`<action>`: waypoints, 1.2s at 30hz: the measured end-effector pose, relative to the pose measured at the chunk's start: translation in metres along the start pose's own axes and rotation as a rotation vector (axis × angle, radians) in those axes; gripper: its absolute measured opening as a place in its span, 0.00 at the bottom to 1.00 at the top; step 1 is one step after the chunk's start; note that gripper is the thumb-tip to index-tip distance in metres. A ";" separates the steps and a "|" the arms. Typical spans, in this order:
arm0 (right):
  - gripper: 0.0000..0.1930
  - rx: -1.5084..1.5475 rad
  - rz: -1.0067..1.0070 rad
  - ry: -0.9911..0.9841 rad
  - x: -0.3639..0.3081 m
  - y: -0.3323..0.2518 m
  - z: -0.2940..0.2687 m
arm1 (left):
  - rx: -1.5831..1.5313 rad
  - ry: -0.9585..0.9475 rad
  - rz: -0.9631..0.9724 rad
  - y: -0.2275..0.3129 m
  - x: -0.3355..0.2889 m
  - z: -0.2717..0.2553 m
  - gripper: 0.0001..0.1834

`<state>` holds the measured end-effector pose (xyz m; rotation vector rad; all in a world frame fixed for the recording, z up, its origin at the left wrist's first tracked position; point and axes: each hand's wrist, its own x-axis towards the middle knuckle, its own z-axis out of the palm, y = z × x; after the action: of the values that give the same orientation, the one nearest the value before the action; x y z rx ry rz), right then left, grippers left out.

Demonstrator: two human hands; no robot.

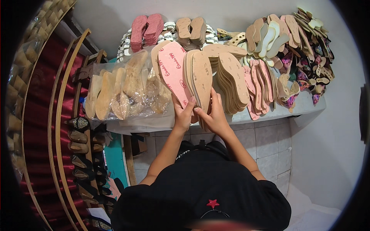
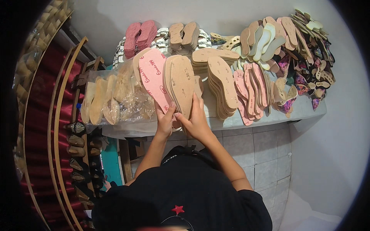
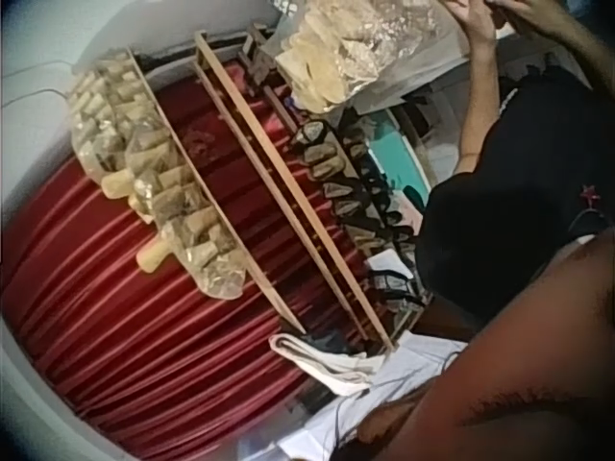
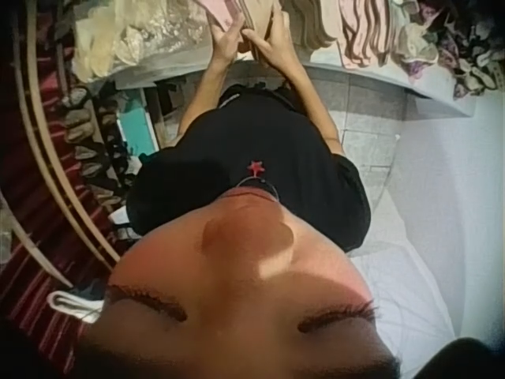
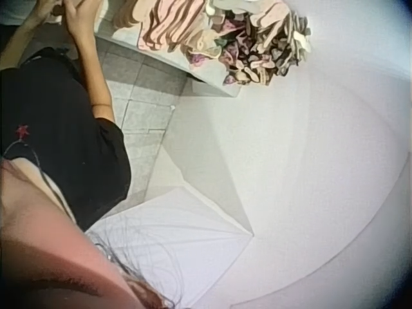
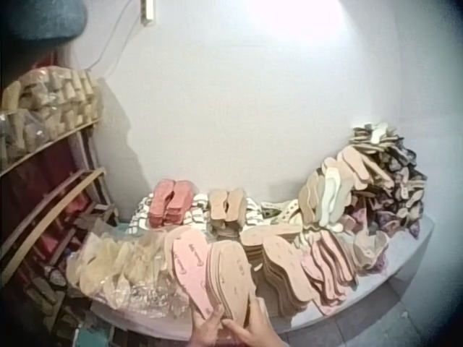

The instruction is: Sorting and stacking various types and colors of shoe insoles and sole components on a work table.

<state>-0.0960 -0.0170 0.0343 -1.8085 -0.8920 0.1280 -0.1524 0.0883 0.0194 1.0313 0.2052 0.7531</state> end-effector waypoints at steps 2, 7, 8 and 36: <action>0.42 0.044 0.016 -0.004 0.002 -0.001 -0.002 | -0.035 0.006 -0.015 0.002 0.001 0.002 0.29; 0.45 0.040 0.067 -0.022 0.005 -0.006 -0.006 | 0.036 -0.036 -0.017 0.000 0.001 -0.001 0.30; 0.45 0.032 0.056 -0.036 0.005 -0.006 -0.007 | 0.038 -0.037 -0.019 0.001 0.001 0.000 0.30; 0.40 -0.850 0.277 0.187 0.026 0.100 0.050 | -0.008 0.019 -0.227 0.014 0.002 -0.038 0.20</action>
<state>-0.0498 0.0219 -0.0635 -2.6762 -0.5838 -0.2881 -0.1761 0.1206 0.0120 0.9744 0.3296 0.5572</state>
